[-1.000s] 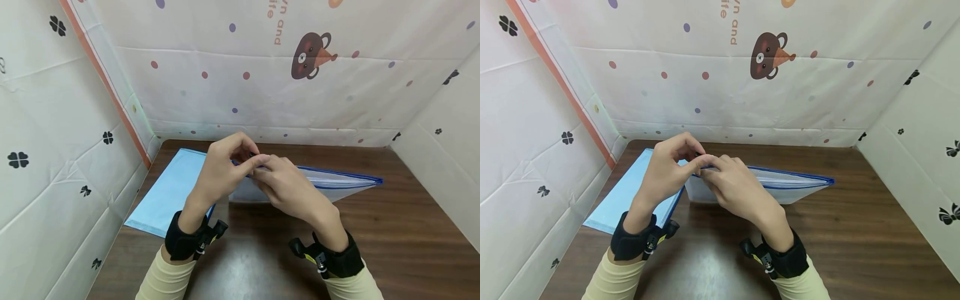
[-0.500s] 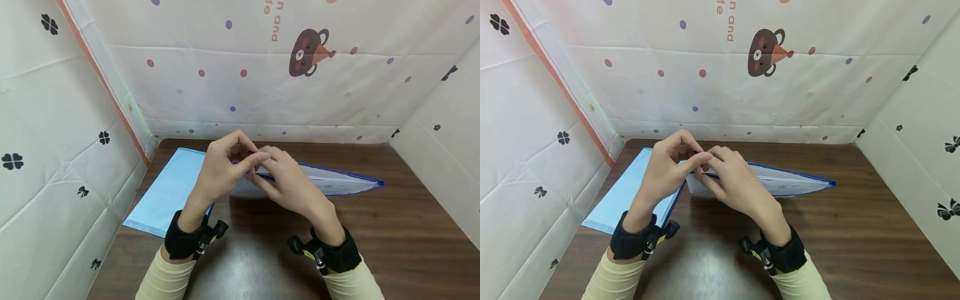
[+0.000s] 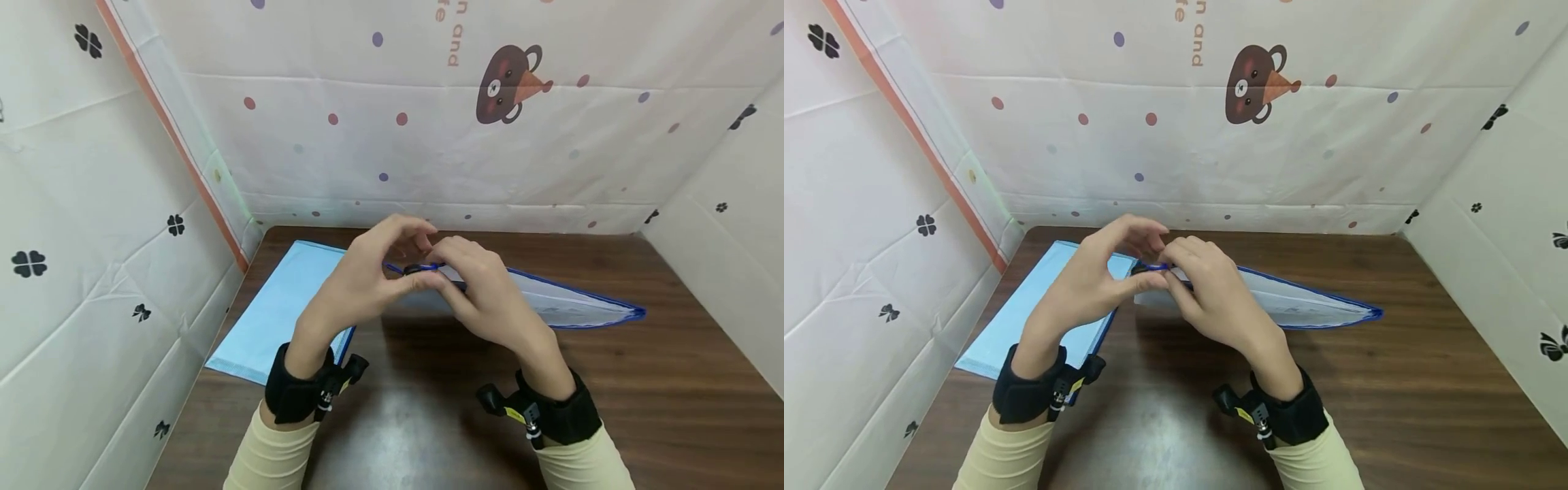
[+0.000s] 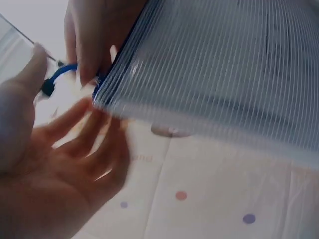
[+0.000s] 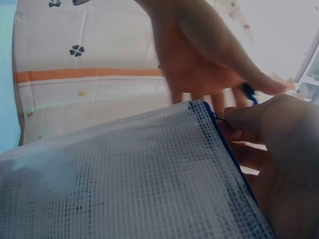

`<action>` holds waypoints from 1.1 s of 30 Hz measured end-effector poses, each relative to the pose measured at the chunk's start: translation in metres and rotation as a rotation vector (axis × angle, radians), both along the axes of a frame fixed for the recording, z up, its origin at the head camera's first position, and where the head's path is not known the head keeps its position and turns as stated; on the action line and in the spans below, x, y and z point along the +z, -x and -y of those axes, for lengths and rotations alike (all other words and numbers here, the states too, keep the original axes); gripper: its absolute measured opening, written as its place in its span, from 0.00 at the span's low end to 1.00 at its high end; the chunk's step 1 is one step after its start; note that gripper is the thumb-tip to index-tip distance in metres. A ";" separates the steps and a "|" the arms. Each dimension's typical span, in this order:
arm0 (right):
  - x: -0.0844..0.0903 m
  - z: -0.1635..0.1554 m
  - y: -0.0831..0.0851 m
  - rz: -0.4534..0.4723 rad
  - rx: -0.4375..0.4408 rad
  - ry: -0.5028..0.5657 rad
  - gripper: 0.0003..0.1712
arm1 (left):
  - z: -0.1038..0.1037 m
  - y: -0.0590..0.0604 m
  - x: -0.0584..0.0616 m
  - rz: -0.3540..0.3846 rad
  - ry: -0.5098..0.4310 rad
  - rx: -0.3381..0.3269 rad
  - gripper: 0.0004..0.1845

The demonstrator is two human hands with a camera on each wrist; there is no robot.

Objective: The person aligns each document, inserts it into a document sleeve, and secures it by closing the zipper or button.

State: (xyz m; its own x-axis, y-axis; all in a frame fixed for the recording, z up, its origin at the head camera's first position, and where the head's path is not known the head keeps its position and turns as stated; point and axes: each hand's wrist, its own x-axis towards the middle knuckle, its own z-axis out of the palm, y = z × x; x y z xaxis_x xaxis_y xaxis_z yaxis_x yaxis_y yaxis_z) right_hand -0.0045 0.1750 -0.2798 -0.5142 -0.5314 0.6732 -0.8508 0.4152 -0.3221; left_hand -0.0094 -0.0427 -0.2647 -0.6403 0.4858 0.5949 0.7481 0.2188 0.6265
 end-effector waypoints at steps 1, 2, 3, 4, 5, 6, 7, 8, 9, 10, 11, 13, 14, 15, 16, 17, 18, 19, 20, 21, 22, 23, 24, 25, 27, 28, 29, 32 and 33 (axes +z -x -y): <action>0.001 -0.001 0.000 0.010 -0.005 -0.010 0.06 | 0.003 0.000 0.000 0.028 0.049 -0.001 0.32; 0.001 -0.001 0.001 0.021 -0.010 -0.019 0.05 | 0.006 0.000 0.001 0.056 0.095 -0.003 0.35; 0.002 -0.002 0.001 0.030 -0.013 -0.024 0.05 | 0.009 0.000 0.001 0.082 0.134 -0.001 0.36; 0.002 -0.002 0.001 0.038 -0.015 -0.025 0.05 | 0.012 0.000 0.001 0.099 0.166 0.005 0.35; 0.003 -0.002 0.002 0.045 -0.015 -0.023 0.05 | 0.013 0.000 0.002 0.106 0.194 0.018 0.33; 0.003 -0.002 0.002 0.049 -0.013 -0.019 0.05 | 0.015 0.000 0.002 0.108 0.221 0.035 0.31; 0.004 -0.003 0.002 0.051 -0.013 -0.012 0.05 | 0.015 0.000 0.002 0.108 0.237 0.046 0.27; 0.004 -0.003 0.002 0.052 -0.012 -0.006 0.05 | 0.015 0.000 0.003 0.101 0.252 0.061 0.22; 0.005 -0.004 0.002 0.053 -0.011 -0.001 0.05 | 0.014 0.001 0.003 0.084 0.265 0.077 0.17; 0.005 -0.004 0.002 0.052 -0.013 0.000 0.05 | 0.013 0.001 0.003 0.063 0.276 0.090 0.13; 0.006 -0.005 0.001 0.050 -0.019 -0.002 0.05 | 0.012 0.001 0.003 0.037 0.291 0.103 0.10; 0.007 -0.007 0.001 0.049 -0.040 -0.011 0.04 | 0.010 0.000 0.004 -0.013 0.323 0.126 0.06; 0.007 -0.008 0.001 0.050 -0.053 -0.020 0.04 | 0.009 0.000 0.004 -0.032 0.340 0.136 0.04; 0.007 -0.010 0.001 0.052 -0.067 -0.029 0.04 | 0.009 0.000 0.004 -0.045 0.353 0.140 0.03; 0.008 -0.011 0.000 0.054 -0.081 -0.040 0.04 | 0.008 0.000 0.004 -0.052 0.369 0.142 0.03; 0.008 -0.012 0.000 0.056 -0.095 -0.052 0.04 | 0.008 -0.001 0.004 -0.053 0.385 0.143 0.02; 0.007 -0.013 -0.001 0.059 -0.106 -0.062 0.04 | 0.008 -0.001 0.003 -0.049 0.398 0.142 0.02; 0.007 -0.014 -0.001 0.064 -0.112 -0.069 0.04 | 0.008 -0.001 0.003 -0.043 0.407 0.137 0.03; 0.007 -0.014 -0.001 0.068 -0.116 -0.077 0.04 | 0.008 -0.001 0.003 -0.036 0.417 0.136 0.03; 0.006 -0.015 -0.002 0.073 -0.117 -0.082 0.04 | 0.008 -0.001 0.002 -0.031 0.425 0.132 0.04; 0.006 -0.015 -0.002 0.076 -0.118 -0.086 0.04 | 0.009 -0.001 0.001 -0.028 0.433 0.128 0.05; 0.005 -0.016 -0.002 0.076 -0.119 -0.087 0.04 | 0.009 -0.001 0.001 -0.026 0.436 0.122 0.05; 0.005 -0.016 -0.002 0.076 -0.118 -0.085 0.04 | 0.009 -0.001 0.000 -0.024 0.437 0.115 0.06; 0.005 -0.017 -0.002 0.075 -0.115 -0.084 0.04 | 0.009 0.000 0.000 -0.022 0.436 0.107 0.06; 0.005 -0.017 -0.001 0.066 -0.112 -0.083 0.04 | 0.010 0.000 -0.001 -0.016 0.431 0.094 0.07; 0.005 -0.018 -0.001 0.062 -0.111 -0.084 0.04 | 0.010 0.001 0.000 -0.009 0.429 0.089 0.07; 0.006 -0.018 0.000 0.058 -0.110 -0.086 0.04 | 0.011 0.001 0.000 0.000 0.427 0.085 0.07; 0.007 -0.018 0.000 0.052 -0.111 -0.098 0.03 | 0.012 0.000 0.001 0.027 0.426 0.079 0.08; 0.008 -0.018 0.000 0.052 -0.113 -0.102 0.03 | 0.012 0.000 0.001 0.034 0.427 0.077 0.08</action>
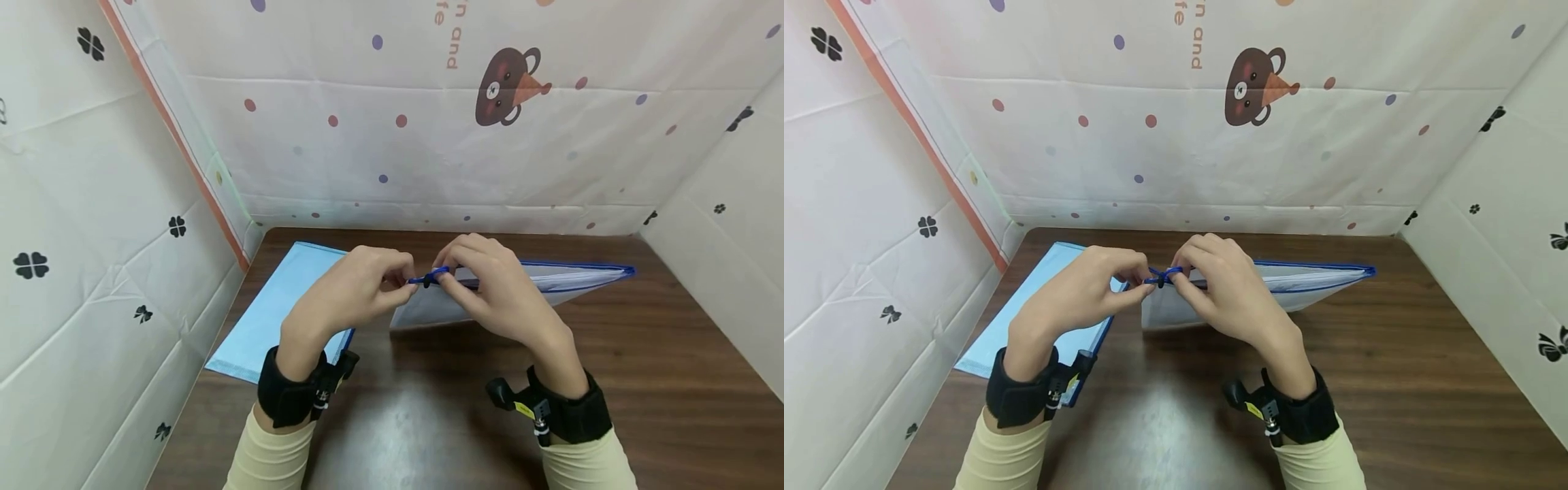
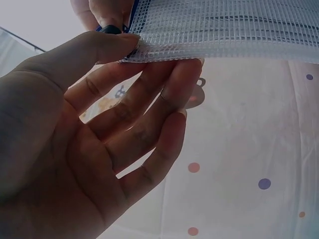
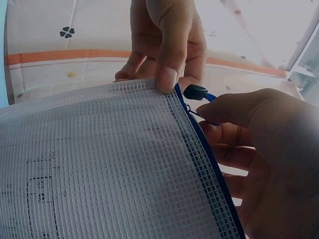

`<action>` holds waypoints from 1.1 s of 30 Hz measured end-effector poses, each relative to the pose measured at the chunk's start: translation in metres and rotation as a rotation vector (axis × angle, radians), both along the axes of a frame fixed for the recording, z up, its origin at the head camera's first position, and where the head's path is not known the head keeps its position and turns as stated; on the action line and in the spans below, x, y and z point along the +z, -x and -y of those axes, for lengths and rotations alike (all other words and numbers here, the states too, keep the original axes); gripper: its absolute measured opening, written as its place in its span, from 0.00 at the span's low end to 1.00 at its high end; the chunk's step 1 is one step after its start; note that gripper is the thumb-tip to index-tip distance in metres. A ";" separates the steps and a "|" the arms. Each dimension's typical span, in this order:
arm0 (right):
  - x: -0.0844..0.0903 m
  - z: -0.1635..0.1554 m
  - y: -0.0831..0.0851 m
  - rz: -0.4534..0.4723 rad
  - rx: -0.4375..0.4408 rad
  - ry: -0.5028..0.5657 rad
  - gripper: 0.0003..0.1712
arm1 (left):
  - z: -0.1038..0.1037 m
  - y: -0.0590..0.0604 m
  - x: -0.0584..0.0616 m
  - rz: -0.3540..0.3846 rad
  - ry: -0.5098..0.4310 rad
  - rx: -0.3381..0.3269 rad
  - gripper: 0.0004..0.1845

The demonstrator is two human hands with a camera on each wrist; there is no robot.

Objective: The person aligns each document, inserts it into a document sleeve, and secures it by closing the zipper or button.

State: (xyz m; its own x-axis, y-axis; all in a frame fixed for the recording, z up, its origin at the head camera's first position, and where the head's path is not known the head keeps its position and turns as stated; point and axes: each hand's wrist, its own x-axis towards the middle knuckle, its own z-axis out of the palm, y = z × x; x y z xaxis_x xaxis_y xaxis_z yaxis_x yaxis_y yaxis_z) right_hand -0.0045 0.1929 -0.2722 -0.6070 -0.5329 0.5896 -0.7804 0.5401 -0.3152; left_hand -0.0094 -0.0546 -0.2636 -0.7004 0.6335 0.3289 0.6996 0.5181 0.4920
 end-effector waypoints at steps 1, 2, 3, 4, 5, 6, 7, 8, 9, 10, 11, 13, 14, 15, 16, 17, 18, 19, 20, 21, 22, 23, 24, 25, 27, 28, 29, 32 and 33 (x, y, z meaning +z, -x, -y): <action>0.000 0.000 0.000 0.002 0.000 -0.003 0.03 | 0.000 0.000 0.000 0.006 0.001 -0.001 0.08; 0.001 0.000 0.000 0.003 0.001 -0.005 0.03 | 0.000 0.000 0.000 0.008 0.003 -0.003 0.09; 0.001 0.000 0.000 0.003 0.001 -0.008 0.03 | 0.000 -0.001 0.000 0.010 0.004 -0.005 0.09; 0.001 0.000 0.000 0.004 0.002 -0.008 0.03 | 0.000 -0.001 0.000 0.011 0.004 -0.009 0.09; 0.001 0.000 0.000 0.005 0.004 -0.009 0.03 | 0.000 -0.001 0.000 0.011 0.004 -0.014 0.09; 0.001 0.000 0.000 0.005 0.005 -0.009 0.03 | 0.000 -0.001 0.000 0.012 0.003 -0.018 0.10; 0.001 0.000 0.000 0.005 0.007 -0.009 0.03 | 0.000 -0.002 0.000 0.011 0.002 -0.023 0.10; 0.001 -0.001 0.001 0.003 0.008 -0.010 0.03 | 0.000 -0.002 0.000 0.009 0.002 -0.027 0.10; 0.001 -0.001 0.001 0.002 0.008 -0.010 0.03 | 0.000 -0.002 0.000 0.008 0.002 -0.032 0.10; 0.001 -0.002 0.001 0.002 0.007 -0.011 0.03 | 0.000 -0.002 0.000 0.005 0.005 -0.033 0.11; 0.001 -0.003 0.002 0.002 0.003 -0.012 0.03 | 0.001 -0.002 0.000 0.004 0.009 -0.033 0.11; 0.001 -0.005 0.003 0.000 -0.012 -0.011 0.03 | 0.002 -0.002 0.000 0.008 0.013 -0.024 0.11; 0.001 -0.007 0.003 0.001 -0.020 -0.010 0.03 | 0.003 -0.002 0.000 0.011 0.015 -0.017 0.11; 0.001 -0.008 0.004 0.003 -0.028 -0.010 0.03 | 0.005 -0.002 0.001 0.016 0.016 -0.011 0.11; 0.001 -0.010 0.004 0.004 -0.035 -0.010 0.03 | 0.006 -0.002 0.001 0.022 0.014 -0.006 0.11; 0.001 -0.011 0.004 0.005 -0.040 -0.011 0.03 | 0.006 -0.003 0.002 0.029 0.011 0.000 0.11; 0.001 -0.012 0.005 0.007 -0.042 -0.011 0.03 | 0.007 -0.003 0.002 0.035 0.008 0.005 0.11; 0.001 -0.013 0.005 0.012 -0.042 -0.011 0.03 | 0.007 -0.003 0.002 0.038 0.005 0.007 0.11; 0.001 -0.014 0.005 0.017 -0.042 -0.013 0.03 | 0.008 -0.003 0.002 0.040 0.004 0.008 0.11; 0.001 -0.015 0.005 0.021 -0.042 -0.013 0.03 | 0.008 -0.004 0.002 0.043 0.002 0.007 0.11; 0.002 -0.015 0.005 0.025 -0.041 -0.012 0.03 | 0.008 -0.004 0.003 0.045 0.000 0.006 0.11; 0.002 -0.016 0.005 0.027 -0.043 -0.010 0.03 | 0.008 -0.004 0.003 0.045 -0.002 0.007 0.11; 0.002 -0.017 0.005 0.028 -0.044 -0.006 0.03 | 0.008 -0.004 0.003 0.044 -0.003 0.009 0.10; 0.002 -0.017 0.005 0.024 -0.048 -0.003 0.02 | 0.007 -0.004 0.003 0.041 -0.003 0.013 0.10; 0.001 -0.017 0.004 0.005 -0.063 0.007 0.02 | 0.007 -0.003 0.002 0.033 0.000 0.021 0.10; 0.001 -0.016 0.004 -0.007 -0.070 0.016 0.02 | 0.006 -0.003 0.002 0.029 0.001 0.027 0.10; 0.001 -0.015 0.004 -0.019 -0.075 0.021 0.03 | 0.005 -0.003 0.002 0.025 0.005 0.035 0.09; 0.000 -0.010 0.003 -0.040 -0.078 0.023 0.04 | 0.003 -0.003 0.002 0.023 0.026 0.051 0.07; 0.000 -0.009 0.003 -0.039 -0.073 0.021 0.03 | 0.002 -0.003 0.002 0.023 0.034 0.056 0.07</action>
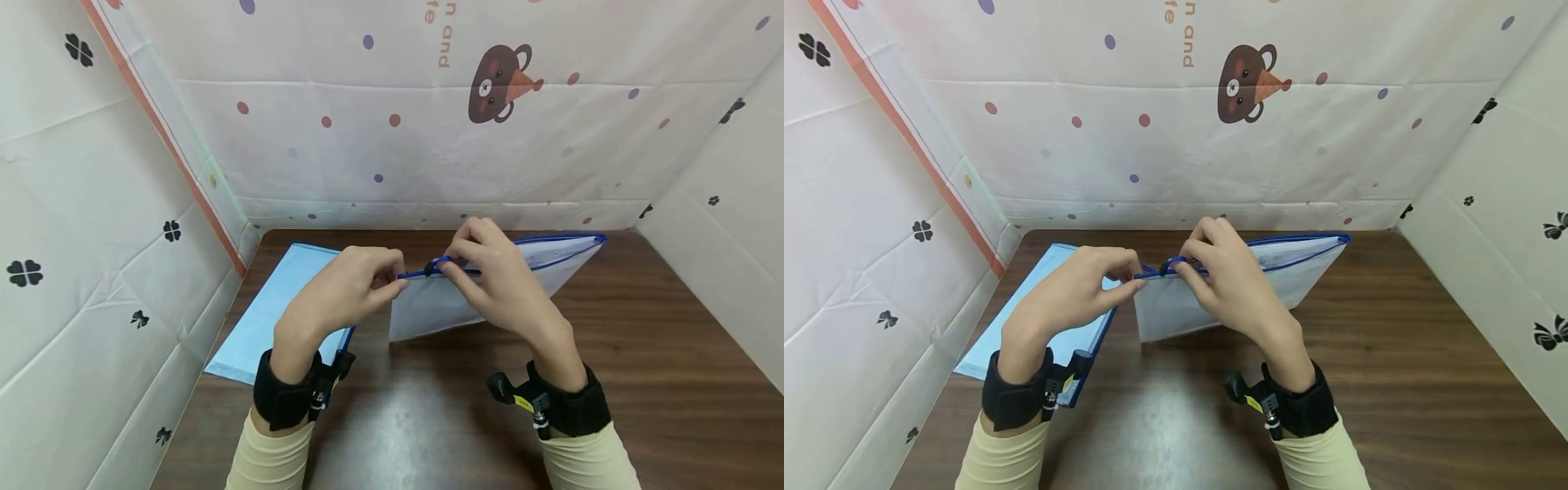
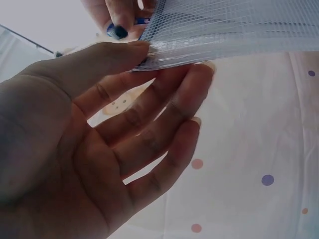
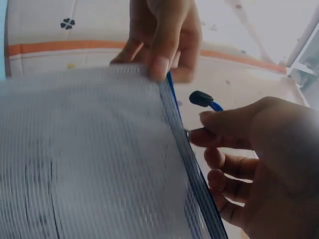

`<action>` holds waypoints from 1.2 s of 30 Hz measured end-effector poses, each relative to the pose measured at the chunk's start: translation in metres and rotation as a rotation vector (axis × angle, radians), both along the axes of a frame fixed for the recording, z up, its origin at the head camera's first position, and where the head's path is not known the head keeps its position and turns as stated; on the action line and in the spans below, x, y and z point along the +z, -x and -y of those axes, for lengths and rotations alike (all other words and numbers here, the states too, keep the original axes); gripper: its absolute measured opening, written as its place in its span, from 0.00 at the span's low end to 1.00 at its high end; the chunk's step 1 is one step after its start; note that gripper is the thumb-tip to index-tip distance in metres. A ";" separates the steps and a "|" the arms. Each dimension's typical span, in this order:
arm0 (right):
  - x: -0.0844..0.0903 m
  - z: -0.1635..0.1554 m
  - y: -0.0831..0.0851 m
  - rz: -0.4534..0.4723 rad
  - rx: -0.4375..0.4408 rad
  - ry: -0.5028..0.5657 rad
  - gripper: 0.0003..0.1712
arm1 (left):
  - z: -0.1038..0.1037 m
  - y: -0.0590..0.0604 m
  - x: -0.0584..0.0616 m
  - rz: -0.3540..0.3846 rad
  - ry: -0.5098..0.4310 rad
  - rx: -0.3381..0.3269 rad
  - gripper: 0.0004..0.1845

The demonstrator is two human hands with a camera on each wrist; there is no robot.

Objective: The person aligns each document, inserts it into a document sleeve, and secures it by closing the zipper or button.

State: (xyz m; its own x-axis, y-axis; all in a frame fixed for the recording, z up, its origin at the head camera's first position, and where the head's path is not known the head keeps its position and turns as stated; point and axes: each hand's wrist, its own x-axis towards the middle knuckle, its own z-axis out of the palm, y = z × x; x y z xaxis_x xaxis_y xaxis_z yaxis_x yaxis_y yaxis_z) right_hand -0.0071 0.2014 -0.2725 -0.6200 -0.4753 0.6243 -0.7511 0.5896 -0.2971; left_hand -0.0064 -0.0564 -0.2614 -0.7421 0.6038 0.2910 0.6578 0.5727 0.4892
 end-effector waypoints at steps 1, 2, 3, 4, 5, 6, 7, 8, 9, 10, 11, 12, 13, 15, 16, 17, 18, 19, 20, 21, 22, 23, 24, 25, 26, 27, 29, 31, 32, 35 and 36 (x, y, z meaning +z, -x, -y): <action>0.000 0.002 0.000 0.005 0.008 -0.003 0.03 | 0.000 0.000 0.000 0.002 0.006 0.002 0.06; 0.000 0.003 0.000 0.013 0.015 -0.008 0.02 | 0.000 0.000 0.000 0.002 0.012 0.004 0.06; -0.001 0.003 0.000 0.021 0.017 -0.009 0.03 | 0.000 0.000 0.000 0.005 0.016 0.003 0.06; -0.001 0.003 0.000 0.029 0.018 -0.008 0.03 | 0.000 0.000 0.000 0.008 0.016 0.004 0.07; -0.001 0.002 0.000 0.034 0.015 -0.006 0.03 | 0.000 0.000 0.000 0.010 0.013 0.003 0.07; -0.001 0.001 0.001 0.039 0.011 -0.003 0.03 | 0.001 0.000 0.000 0.013 0.010 0.002 0.07; -0.001 0.000 0.001 0.043 0.006 -0.002 0.02 | 0.001 0.000 0.000 0.016 0.007 0.000 0.07; -0.001 -0.002 0.002 0.048 -0.001 -0.004 0.02 | 0.002 0.000 0.000 0.020 0.005 -0.002 0.08; -0.001 -0.004 0.002 0.048 -0.010 -0.008 0.02 | 0.002 0.001 0.000 0.023 0.004 -0.005 0.08; -0.001 -0.006 0.003 0.049 -0.021 -0.012 0.01 | 0.003 0.001 -0.001 0.025 0.003 -0.007 0.08; -0.001 -0.008 0.003 0.048 -0.032 -0.017 0.01 | 0.003 0.001 -0.001 0.026 0.004 -0.010 0.08; -0.001 -0.010 0.004 0.047 -0.043 -0.022 0.02 | 0.003 0.001 -0.001 0.026 0.004 -0.012 0.09; -0.001 -0.012 0.005 0.046 -0.055 -0.025 0.02 | 0.004 0.001 -0.001 0.025 0.006 -0.012 0.09; 0.000 -0.017 0.007 0.043 -0.079 -0.026 0.02 | 0.005 0.001 -0.002 0.017 0.009 -0.005 0.09; 0.000 -0.020 0.007 0.042 -0.091 -0.024 0.02 | 0.006 0.001 -0.002 0.014 0.010 0.001 0.09; 0.000 -0.022 0.008 0.042 -0.101 -0.022 0.02 | 0.007 0.001 -0.001 0.010 0.010 0.007 0.09; 0.001 -0.024 0.008 0.040 -0.110 -0.020 0.02 | 0.008 0.001 -0.001 0.008 0.011 0.011 0.08; 0.001 -0.026 0.009 0.041 -0.118 -0.018 0.02 | 0.009 0.001 -0.001 0.004 0.015 0.018 0.08; 0.001 -0.028 0.009 0.042 -0.123 -0.015 0.02 | 0.009 0.001 -0.001 0.002 0.017 0.022 0.07; 0.001 -0.029 0.009 0.042 -0.127 -0.013 0.02 | 0.010 0.002 -0.001 0.001 0.018 0.026 0.07; 0.001 -0.029 0.009 0.042 -0.129 -0.012 0.02 | 0.010 0.002 -0.001 0.002 0.021 0.029 0.07; 0.001 -0.030 0.010 0.043 -0.130 -0.012 0.02 | 0.010 0.002 -0.001 0.003 0.024 0.030 0.07; 0.001 -0.030 0.010 0.044 -0.131 -0.013 0.03 | 0.010 0.002 -0.001 0.005 0.026 0.033 0.07; 0.002 -0.030 0.010 0.046 -0.131 -0.013 0.03 | 0.010 0.003 -0.001 0.005 0.028 0.035 0.07; 0.002 -0.030 0.010 0.047 -0.132 -0.013 0.03 | 0.011 0.003 -0.001 0.007 0.028 0.036 0.06; 0.002 -0.030 0.010 0.046 -0.134 -0.016 0.04 | 0.011 0.003 -0.001 0.009 0.028 0.037 0.06; 0.002 -0.031 0.010 0.044 -0.138 -0.021 0.04 | 0.012 0.003 -0.001 0.015 0.025 0.038 0.06; 0.003 -0.032 0.010 0.038 -0.145 -0.024 0.04 | 0.013 0.003 -0.001 0.021 0.023 0.046 0.06; 0.003 -0.032 0.010 0.035 -0.149 -0.025 0.04 | 0.014 0.003 -0.001 0.023 0.024 0.053 0.06; 0.003 -0.034 0.010 0.027 -0.159 -0.025 0.04 | 0.016 0.002 0.000 0.025 0.032 0.080 0.05; 0.004 -0.034 0.010 0.027 -0.161 -0.024 0.04 | 0.017 0.002 0.000 0.024 0.036 0.089 0.05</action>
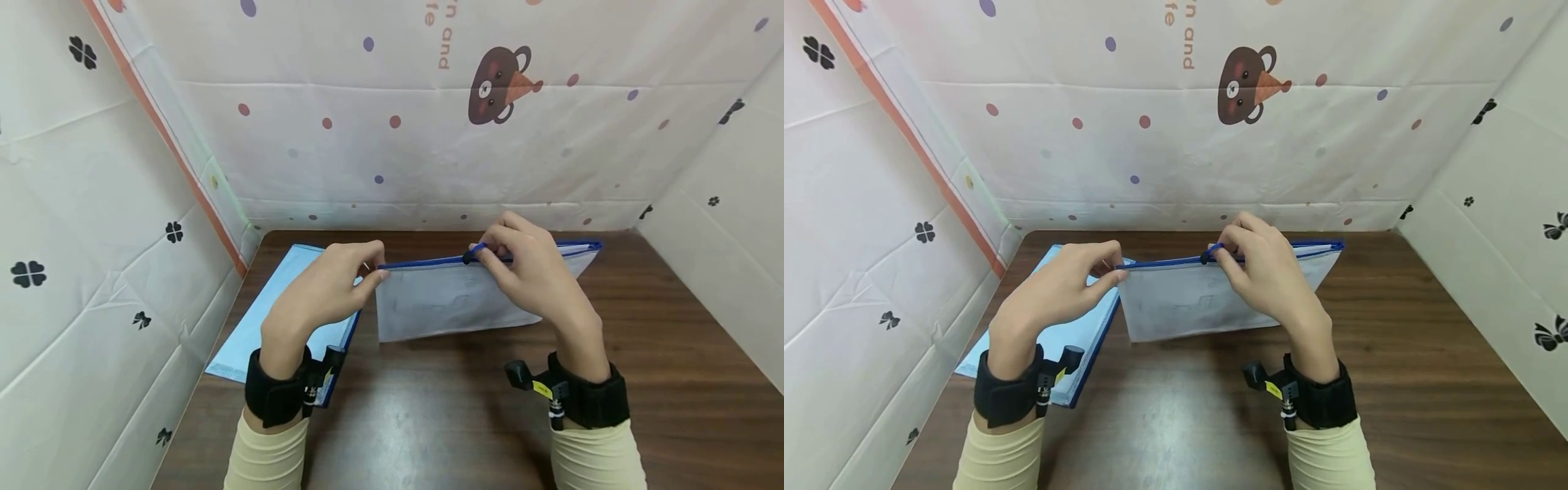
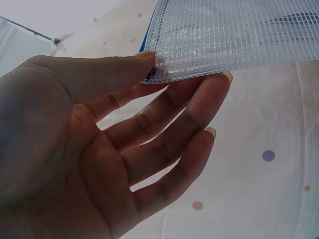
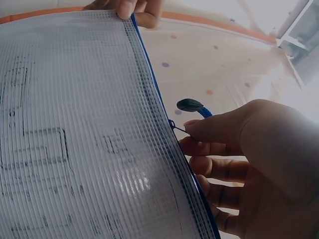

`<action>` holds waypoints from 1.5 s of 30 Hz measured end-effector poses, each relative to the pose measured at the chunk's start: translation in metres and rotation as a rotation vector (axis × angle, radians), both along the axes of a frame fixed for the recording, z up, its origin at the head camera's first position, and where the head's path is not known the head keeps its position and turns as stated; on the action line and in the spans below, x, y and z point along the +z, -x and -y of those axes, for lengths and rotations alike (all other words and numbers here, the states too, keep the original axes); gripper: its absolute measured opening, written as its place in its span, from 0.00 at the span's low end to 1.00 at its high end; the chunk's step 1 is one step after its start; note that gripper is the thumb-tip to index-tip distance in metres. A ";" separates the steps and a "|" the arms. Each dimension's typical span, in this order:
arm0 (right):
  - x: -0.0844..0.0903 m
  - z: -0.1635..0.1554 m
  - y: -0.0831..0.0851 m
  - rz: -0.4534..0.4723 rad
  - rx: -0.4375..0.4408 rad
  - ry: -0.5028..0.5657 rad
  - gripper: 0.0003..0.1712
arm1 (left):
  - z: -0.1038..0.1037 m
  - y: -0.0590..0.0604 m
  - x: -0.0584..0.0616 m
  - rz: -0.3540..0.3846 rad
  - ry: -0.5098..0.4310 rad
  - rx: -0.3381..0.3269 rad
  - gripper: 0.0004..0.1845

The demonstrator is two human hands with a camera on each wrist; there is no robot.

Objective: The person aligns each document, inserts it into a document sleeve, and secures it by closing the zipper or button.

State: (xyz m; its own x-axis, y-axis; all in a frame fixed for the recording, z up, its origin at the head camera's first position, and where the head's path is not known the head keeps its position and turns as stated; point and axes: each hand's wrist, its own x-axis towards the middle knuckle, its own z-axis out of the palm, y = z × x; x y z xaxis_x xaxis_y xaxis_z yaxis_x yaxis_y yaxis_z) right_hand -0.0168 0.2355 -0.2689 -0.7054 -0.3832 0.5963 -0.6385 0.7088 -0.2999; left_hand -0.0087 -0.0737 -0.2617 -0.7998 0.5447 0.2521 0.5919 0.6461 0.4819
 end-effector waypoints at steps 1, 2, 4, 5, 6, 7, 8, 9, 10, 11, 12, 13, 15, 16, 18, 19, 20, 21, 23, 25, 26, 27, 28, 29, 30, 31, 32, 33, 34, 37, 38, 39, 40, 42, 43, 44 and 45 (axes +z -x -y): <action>0.000 0.000 0.000 0.001 -0.001 0.001 0.04 | 0.001 0.000 0.000 -0.002 0.003 0.008 0.04; 0.000 0.000 0.000 0.002 -0.001 0.001 0.04 | 0.001 0.000 -0.001 -0.003 0.006 0.013 0.04; 0.000 -0.001 0.000 0.003 -0.001 0.003 0.04 | 0.002 0.001 -0.001 -0.009 0.008 0.016 0.04; 0.000 -0.001 0.000 0.002 -0.003 0.004 0.04 | 0.002 0.001 -0.001 -0.010 0.006 0.012 0.04; 0.001 -0.001 0.000 0.001 -0.004 0.006 0.04 | 0.003 0.001 0.000 -0.010 0.004 0.009 0.04; 0.001 -0.001 -0.001 -0.001 -0.006 0.009 0.04 | 0.003 0.000 0.000 -0.009 0.002 0.006 0.04; 0.001 -0.001 -0.001 -0.002 -0.008 0.012 0.04 | 0.003 0.000 0.001 -0.009 0.001 0.004 0.04; 0.001 -0.002 -0.001 -0.005 -0.012 0.014 0.04 | 0.004 0.000 0.001 -0.009 -0.001 0.001 0.03; 0.001 -0.002 -0.001 -0.007 -0.017 0.016 0.04 | 0.004 -0.001 0.002 -0.009 0.000 0.001 0.03; 0.001 -0.003 -0.002 -0.007 -0.021 0.018 0.05 | 0.004 -0.002 0.002 -0.010 0.000 0.003 0.03; 0.001 -0.003 -0.002 -0.007 -0.024 0.019 0.05 | 0.005 -0.003 0.003 -0.011 0.001 0.006 0.03; 0.001 -0.004 -0.002 -0.008 -0.028 0.020 0.05 | 0.006 -0.004 0.003 -0.013 0.004 0.012 0.03; 0.001 -0.004 -0.002 -0.007 -0.033 0.021 0.05 | 0.007 -0.006 0.004 -0.014 0.008 0.022 0.03; 0.001 -0.004 -0.002 -0.005 -0.032 0.020 0.05 | 0.008 -0.007 0.004 -0.013 0.009 0.028 0.03; 0.001 -0.004 -0.001 -0.003 -0.031 0.019 0.05 | 0.009 -0.009 0.005 -0.006 0.012 0.037 0.03; 0.001 -0.003 -0.001 -0.003 -0.031 0.019 0.05 | 0.009 -0.010 0.005 -0.001 0.014 0.044 0.02; 0.001 -0.003 -0.001 -0.002 -0.031 0.018 0.05 | 0.009 -0.010 0.005 0.002 0.016 0.052 0.02; 0.001 -0.002 -0.001 -0.001 -0.031 0.017 0.05 | 0.010 -0.011 0.006 0.005 0.022 0.063 0.02; 0.000 0.001 -0.001 -0.003 -0.032 0.012 0.05 | 0.009 -0.011 0.006 0.004 0.038 0.096 0.03; -0.001 0.004 0.000 -0.011 -0.031 0.006 0.05 | 0.007 -0.011 0.005 -0.007 0.057 0.133 0.06; -0.001 0.005 0.000 -0.016 -0.031 0.002 0.04 | 0.005 -0.011 0.005 -0.015 0.065 0.149 0.08; -0.002 0.007 0.000 -0.021 -0.029 -0.002 0.04 | 0.003 -0.011 0.005 -0.025 0.071 0.162 0.10; -0.002 0.009 0.000 -0.025 -0.027 -0.003 0.04 | 0.000 -0.011 0.004 -0.035 0.073 0.168 0.12; -0.003 0.011 0.000 -0.028 -0.023 -0.002 0.04 | -0.005 -0.011 0.003 -0.050 0.074 0.167 0.15; -0.003 0.012 0.001 -0.030 -0.018 -0.001 0.04 | -0.010 -0.011 0.002 -0.069 0.074 0.160 0.17; -0.004 0.014 0.001 -0.031 -0.014 -0.001 0.04 | -0.015 -0.010 0.002 -0.089 0.072 0.150 0.18; -0.004 0.015 0.001 -0.031 -0.009 0.001 0.04 | -0.020 -0.010 0.000 -0.116 0.071 0.137 0.19; -0.005 0.016 0.001 -0.030 -0.002 0.005 0.04 | -0.025 -0.008 -0.002 -0.147 0.070 0.122 0.18; -0.005 0.017 0.001 -0.031 0.005 0.009 0.04 | -0.030 -0.007 -0.004 -0.176 0.067 0.110 0.17; -0.007 0.020 0.001 -0.036 0.019 0.015 0.04 | -0.041 -0.003 -0.010 -0.250 0.055 0.101 0.11; -0.007 0.020 0.002 -0.037 0.023 0.017 0.04 | -0.042 -0.002 -0.011 -0.266 0.054 0.107 0.09; -0.007 0.020 0.002 -0.039 0.024 0.017 0.04 | -0.043 -0.001 -0.012 -0.275 0.051 0.114 0.08; -0.007 0.020 0.002 -0.039 0.023 0.014 0.04 | -0.043 0.000 -0.013 -0.280 0.049 0.123 0.07; -0.007 0.020 0.002 -0.038 0.022 0.011 0.04 | -0.042 0.002 -0.014 -0.285 0.053 0.135 0.06; -0.007 0.019 0.002 -0.036 0.021 0.008 0.04 | -0.041 0.002 -0.014 -0.284 0.058 0.138 0.06; -0.007 0.019 0.003 -0.035 0.021 0.005 0.04 | -0.040 0.003 -0.014 -0.283 0.062 0.138 0.06; -0.006 0.018 0.003 -0.034 0.021 0.001 0.03 | -0.040 0.003 -0.013 -0.280 0.063 0.137 0.06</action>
